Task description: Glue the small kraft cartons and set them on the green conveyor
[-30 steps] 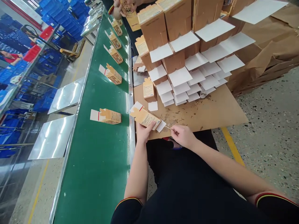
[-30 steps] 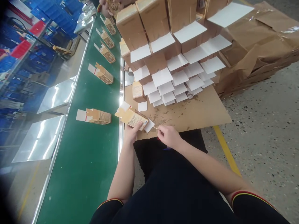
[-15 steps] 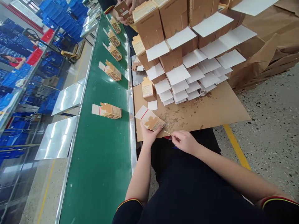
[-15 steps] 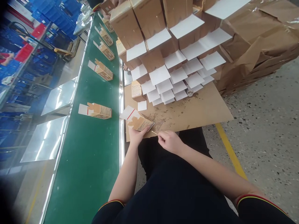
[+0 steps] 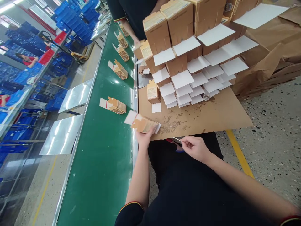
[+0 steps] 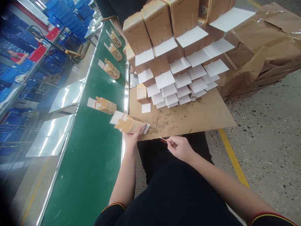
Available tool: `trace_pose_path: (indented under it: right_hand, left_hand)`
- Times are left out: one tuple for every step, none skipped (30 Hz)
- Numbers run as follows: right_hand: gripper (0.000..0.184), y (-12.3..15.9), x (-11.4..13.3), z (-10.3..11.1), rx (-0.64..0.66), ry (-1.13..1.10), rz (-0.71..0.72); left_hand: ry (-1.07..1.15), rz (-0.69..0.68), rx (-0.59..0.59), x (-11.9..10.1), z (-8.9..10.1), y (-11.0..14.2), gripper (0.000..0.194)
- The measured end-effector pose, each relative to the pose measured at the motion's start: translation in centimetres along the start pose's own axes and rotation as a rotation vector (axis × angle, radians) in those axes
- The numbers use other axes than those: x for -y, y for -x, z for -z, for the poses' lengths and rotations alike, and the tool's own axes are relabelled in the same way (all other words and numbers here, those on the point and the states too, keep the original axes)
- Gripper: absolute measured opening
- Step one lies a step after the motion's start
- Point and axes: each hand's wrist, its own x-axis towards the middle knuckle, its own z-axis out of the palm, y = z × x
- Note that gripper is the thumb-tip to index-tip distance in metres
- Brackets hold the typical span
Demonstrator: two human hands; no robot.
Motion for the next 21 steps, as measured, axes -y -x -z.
trace_pose_path:
  right_hand:
    - [0.022, 0.1, 0.0, 0.4, -0.012, 0.006, -0.011]
    - [0.024, 0.1, -0.1, 0.7, -0.028, 0.012, -0.019]
    - [0.025, 0.2, -0.1, 1.0, -0.044, 0.014, -0.024]
    - [0.025, 0.2, -0.1, 1.2, -0.059, 0.012, -0.027]
    - [0.026, 0.2, -0.2, 1.3, -0.069, 0.006, -0.027]
    - [0.025, 0.2, -0.2, 1.3, -0.073, 0.0, -0.029]
    - [0.024, 0.1, -0.2, 1.3, -0.072, -0.005, -0.033]
    - [0.024, 0.0, -0.2, 1.3, -0.069, -0.007, -0.04]
    - [0.023, -0.1, -0.1, 1.3, -0.064, -0.006, -0.045]
    - [0.023, -0.3, -0.1, 1.2, -0.06, -0.002, -0.05]
    - [0.022, -0.4, 0.0, 1.2, -0.055, 0.004, -0.051]
    - [0.022, -0.5, 0.1, 1.2, -0.05, 0.011, -0.048]
    - [0.022, -0.7, 0.2, 1.1, -0.046, 0.017, -0.04]
    - [0.022, -0.8, 0.3, 1.1, -0.045, 0.021, -0.03]
    - [0.022, -1.0, 0.5, 1.0, -0.045, 0.025, -0.018]
    - [0.022, -1.2, 0.7, 1.0, -0.043, 0.028, -0.009]
    - [0.023, -1.3, 0.8, 0.9, -0.039, 0.029, -0.001]
    - [0.024, -1.5, 0.9, 0.8, -0.034, 0.031, 0.004]
    - [0.024, -1.6, 1.0, 0.8, -0.029, 0.032, 0.007]
    - [0.025, -1.7, 1.0, 0.9, -0.028, 0.035, 0.008]
    - [0.025, -1.8, 0.9, 1.1, -0.033, 0.037, 0.007]
  left_hand:
    - [0.016, -0.015, -0.092, -0.3, 1.7, -0.6, 0.093]
    - [0.018, -0.044, -0.193, -0.6, 3.7, -1.2, 0.096]
    - [0.011, -0.076, -0.289, -0.9, 5.9, -1.8, 0.1]
    - [0.003, -0.099, -0.36, -1.1, 8.0, -2.4, 0.104]
    - [-0.011, -0.114, -0.414, -1.1, 10.0, -2.8, 0.106]
    - [-0.031, -0.119, -0.45, -1.0, 11.6, -3.1, 0.107]
    - [-0.056, -0.115, -0.471, -0.8, 12.9, -3.2, 0.108]
    - [-0.083, -0.109, -0.478, -0.5, 13.8, -3.4, 0.108]
    - [-0.11, -0.107, -0.476, -0.1, 14.2, -3.5, 0.11]
    - [-0.134, -0.113, -0.466, 0.3, 14.3, -3.6, 0.111]
    - [-0.154, -0.124, -0.454, 0.7, 14.2, -3.8, 0.112]
    - [-0.169, -0.137, -0.444, 1.0, 14.0, -4.0, 0.112]
    - [-0.177, -0.146, -0.442, 1.2, 13.7, -4.4, 0.112]
    - [-0.18, -0.145, -0.447, 1.4, 13.4, -4.7, 0.111]
    - [-0.179, -0.135, -0.456, 1.5, 13.2, -5.2, 0.109]
    - [-0.177, -0.12, -0.466, 1.5, 13.0, -5.6, 0.107]
    - [-0.175, -0.106, -0.477, 1.4, 12.9, -6.1, 0.104]
    - [-0.174, -0.094, -0.482, 1.4, 12.9, -6.5, 0.102]
    - [-0.173, -0.086, -0.478, 1.3, 12.9, -6.9, 0.1]
    - [-0.171, -0.082, -0.47, 1.3, 12.9, -7.3, 0.097]
    - [-0.164, -0.08, -0.46, 1.2, 12.9, -7.7, 0.096]
